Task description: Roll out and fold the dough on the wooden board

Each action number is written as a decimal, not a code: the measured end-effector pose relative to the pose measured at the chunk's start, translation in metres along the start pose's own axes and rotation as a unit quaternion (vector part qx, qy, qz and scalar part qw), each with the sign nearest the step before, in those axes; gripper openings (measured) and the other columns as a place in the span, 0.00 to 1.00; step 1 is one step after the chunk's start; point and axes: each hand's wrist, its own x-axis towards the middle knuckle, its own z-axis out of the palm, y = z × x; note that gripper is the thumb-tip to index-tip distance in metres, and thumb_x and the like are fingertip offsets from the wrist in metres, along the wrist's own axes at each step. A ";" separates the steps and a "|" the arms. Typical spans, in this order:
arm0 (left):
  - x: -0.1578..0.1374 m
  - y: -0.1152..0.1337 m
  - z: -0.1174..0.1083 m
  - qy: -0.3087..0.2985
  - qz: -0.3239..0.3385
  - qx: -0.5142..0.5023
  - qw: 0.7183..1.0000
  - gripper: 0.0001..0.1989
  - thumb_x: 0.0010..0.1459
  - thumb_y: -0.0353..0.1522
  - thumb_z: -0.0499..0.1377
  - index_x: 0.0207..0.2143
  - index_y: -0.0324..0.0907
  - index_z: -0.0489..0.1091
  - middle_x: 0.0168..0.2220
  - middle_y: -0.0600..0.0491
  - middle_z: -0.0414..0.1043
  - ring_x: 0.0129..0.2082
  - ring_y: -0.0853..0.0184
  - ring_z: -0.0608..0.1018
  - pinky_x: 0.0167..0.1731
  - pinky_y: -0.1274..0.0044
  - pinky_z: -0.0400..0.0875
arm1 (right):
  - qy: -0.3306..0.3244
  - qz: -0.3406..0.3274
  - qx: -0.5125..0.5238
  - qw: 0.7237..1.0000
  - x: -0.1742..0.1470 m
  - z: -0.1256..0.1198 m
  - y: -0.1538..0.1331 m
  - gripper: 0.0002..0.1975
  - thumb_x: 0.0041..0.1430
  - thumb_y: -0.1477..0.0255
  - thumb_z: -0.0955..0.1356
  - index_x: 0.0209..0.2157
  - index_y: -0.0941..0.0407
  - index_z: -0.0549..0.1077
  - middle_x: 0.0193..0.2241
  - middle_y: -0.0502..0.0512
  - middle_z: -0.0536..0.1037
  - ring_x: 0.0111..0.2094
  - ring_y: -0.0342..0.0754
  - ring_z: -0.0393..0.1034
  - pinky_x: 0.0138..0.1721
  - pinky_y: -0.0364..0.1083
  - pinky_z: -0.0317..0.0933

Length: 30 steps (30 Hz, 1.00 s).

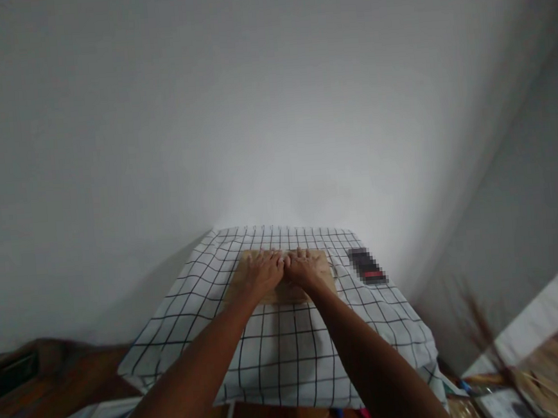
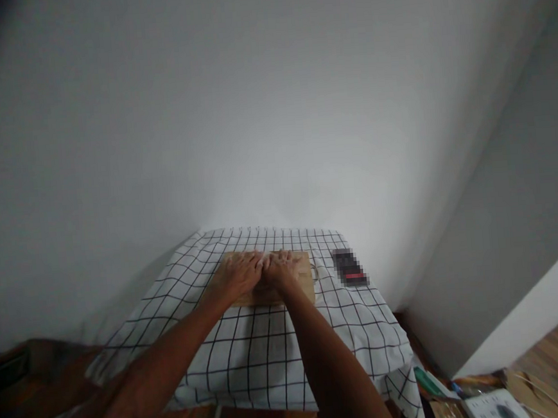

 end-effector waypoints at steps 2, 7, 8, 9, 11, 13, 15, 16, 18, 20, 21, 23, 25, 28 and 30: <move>-0.019 0.002 -0.002 0.025 0.002 0.000 1.000 0.24 0.67 0.37 0.44 0.62 0.50 0.65 0.67 0.50 0.61 0.67 0.51 0.60 0.64 0.48 0.47 | 0.011 0.009 0.017 1.000 -0.022 -0.004 -0.004 0.25 0.72 0.60 0.51 0.63 0.49 0.65 0.67 0.63 0.58 0.67 0.67 0.49 0.59 0.76 0.38; -0.069 0.002 -0.013 0.054 0.071 0.004 0.996 0.26 0.66 0.37 0.46 0.66 0.51 0.60 0.68 0.51 0.58 0.68 0.53 0.58 0.66 0.49 0.45 | 0.076 -0.024 -0.002 0.997 -0.074 -0.002 -0.007 0.27 0.72 0.57 0.51 0.66 0.47 0.60 0.69 0.64 0.52 0.68 0.65 0.47 0.61 0.73 0.36; -0.077 0.002 -0.016 0.055 0.084 0.007 0.995 0.27 0.65 0.37 0.46 0.66 0.50 0.59 0.68 0.50 0.57 0.68 0.53 0.58 0.66 0.50 0.45 | 0.089 -0.032 -0.008 0.995 -0.082 0.000 -0.007 0.27 0.72 0.57 0.52 0.67 0.47 0.59 0.69 0.64 0.51 0.68 0.64 0.46 0.61 0.72 0.36; -0.084 0.002 -0.020 0.054 0.093 0.010 0.994 0.27 0.65 0.36 0.46 0.66 0.49 0.59 0.68 0.50 0.57 0.68 0.53 0.58 0.66 0.50 0.45 | 0.100 -0.039 -0.014 0.994 -0.088 0.003 -0.006 0.27 0.72 0.57 0.52 0.67 0.47 0.58 0.70 0.64 0.50 0.69 0.64 0.45 0.62 0.72 0.35; -0.092 0.002 -0.026 0.047 0.099 0.017 0.994 0.27 0.65 0.36 0.46 0.67 0.49 0.59 0.68 0.50 0.57 0.69 0.53 0.58 0.67 0.51 0.45 | 0.111 -0.043 -0.024 0.993 -0.095 0.007 -0.006 0.27 0.71 0.56 0.53 0.68 0.47 0.57 0.70 0.63 0.49 0.69 0.63 0.44 0.62 0.72 0.33; -0.094 0.002 -0.030 0.035 0.094 0.023 0.995 0.27 0.66 0.36 0.45 0.67 0.51 0.58 0.69 0.51 0.55 0.69 0.53 0.57 0.67 0.52 0.44 | 0.111 -0.040 -0.028 0.993 -0.097 0.008 -0.007 0.28 0.71 0.56 0.53 0.68 0.46 0.56 0.70 0.63 0.49 0.69 0.63 0.43 0.63 0.71 0.33; -0.090 0.003 -0.033 0.013 0.084 0.025 0.996 0.27 0.66 0.37 0.45 0.67 0.52 0.58 0.70 0.52 0.53 0.70 0.54 0.55 0.68 0.52 0.44 | 0.098 -0.039 -0.027 0.994 -0.095 0.005 -0.008 0.28 0.71 0.55 0.53 0.68 0.46 0.56 0.70 0.62 0.49 0.69 0.62 0.44 0.63 0.71 0.34; -0.086 0.004 -0.034 -0.001 0.076 0.025 0.997 0.27 0.66 0.38 0.45 0.67 0.52 0.57 0.70 0.53 0.53 0.70 0.54 0.55 0.67 0.53 0.44 | 0.088 -0.038 -0.025 0.995 -0.092 0.002 -0.008 0.28 0.71 0.55 0.52 0.68 0.46 0.55 0.70 0.62 0.50 0.69 0.62 0.44 0.63 0.71 0.35; -0.076 0.004 -0.034 -0.028 0.061 0.022 0.998 0.27 0.67 0.38 0.44 0.67 0.52 0.57 0.70 0.53 0.54 0.69 0.56 0.56 0.67 0.53 0.45 | 0.067 -0.033 -0.019 0.997 -0.083 -0.003 -0.007 0.28 0.72 0.55 0.52 0.68 0.45 0.56 0.70 0.61 0.51 0.68 0.61 0.46 0.63 0.70 0.36; -0.062 0.003 -0.032 -0.044 0.052 0.019 0.997 0.26 0.67 0.37 0.44 0.66 0.51 0.58 0.69 0.52 0.56 0.69 0.57 0.58 0.67 0.54 0.45 | 0.052 -0.028 -0.013 0.998 -0.070 -0.006 -0.004 0.27 0.72 0.56 0.51 0.67 0.46 0.57 0.69 0.60 0.53 0.68 0.61 0.48 0.63 0.71 0.36; -0.053 0.002 -0.030 -0.045 0.048 0.019 0.998 0.26 0.67 0.37 0.44 0.66 0.50 0.59 0.69 0.52 0.57 0.68 0.57 0.59 0.67 0.54 0.45 | 0.046 -0.024 -0.010 0.999 -0.062 -0.007 -0.002 0.27 0.72 0.56 0.51 0.67 0.46 0.57 0.69 0.60 0.54 0.67 0.61 0.49 0.62 0.71 0.37; -0.036 -0.002 -0.025 -0.044 0.044 0.024 0.998 0.24 0.68 0.38 0.43 0.63 0.49 0.63 0.67 0.50 0.60 0.67 0.58 0.62 0.67 0.55 0.46 | 0.040 -0.025 -0.006 0.999 -0.044 -0.005 0.002 0.27 0.72 0.55 0.50 0.67 0.47 0.58 0.69 0.60 0.54 0.67 0.61 0.49 0.62 0.70 0.40; -0.017 -0.006 -0.020 -0.047 0.048 0.028 0.997 0.23 0.68 0.38 0.43 0.60 0.48 0.67 0.65 0.50 0.64 0.65 0.59 0.64 0.66 0.59 0.48 | 0.037 -0.032 -0.003 0.999 -0.024 -0.001 0.006 0.28 0.72 0.55 0.49 0.66 0.47 0.58 0.68 0.60 0.55 0.67 0.60 0.48 0.62 0.70 0.43; 0.010 -0.011 -0.012 -0.054 0.059 0.026 0.996 0.23 0.68 0.38 0.42 0.58 0.47 0.68 0.63 0.51 0.67 0.64 0.62 0.66 0.65 0.65 0.52 | 0.030 -0.029 -0.001 0.999 0.006 0.007 0.012 0.27 0.72 0.57 0.49 0.65 0.48 0.60 0.67 0.60 0.57 0.67 0.59 0.47 0.62 0.68 0.43; 0.026 -0.013 -0.008 -0.065 0.051 0.028 0.996 0.24 0.68 0.39 0.41 0.57 0.47 0.69 0.61 0.50 0.69 0.61 0.61 0.69 0.62 0.66 0.56 | 0.031 -0.017 0.007 0.999 0.024 0.010 0.014 0.26 0.72 0.57 0.50 0.63 0.48 0.62 0.67 0.59 0.59 0.67 0.59 0.49 0.62 0.67 0.44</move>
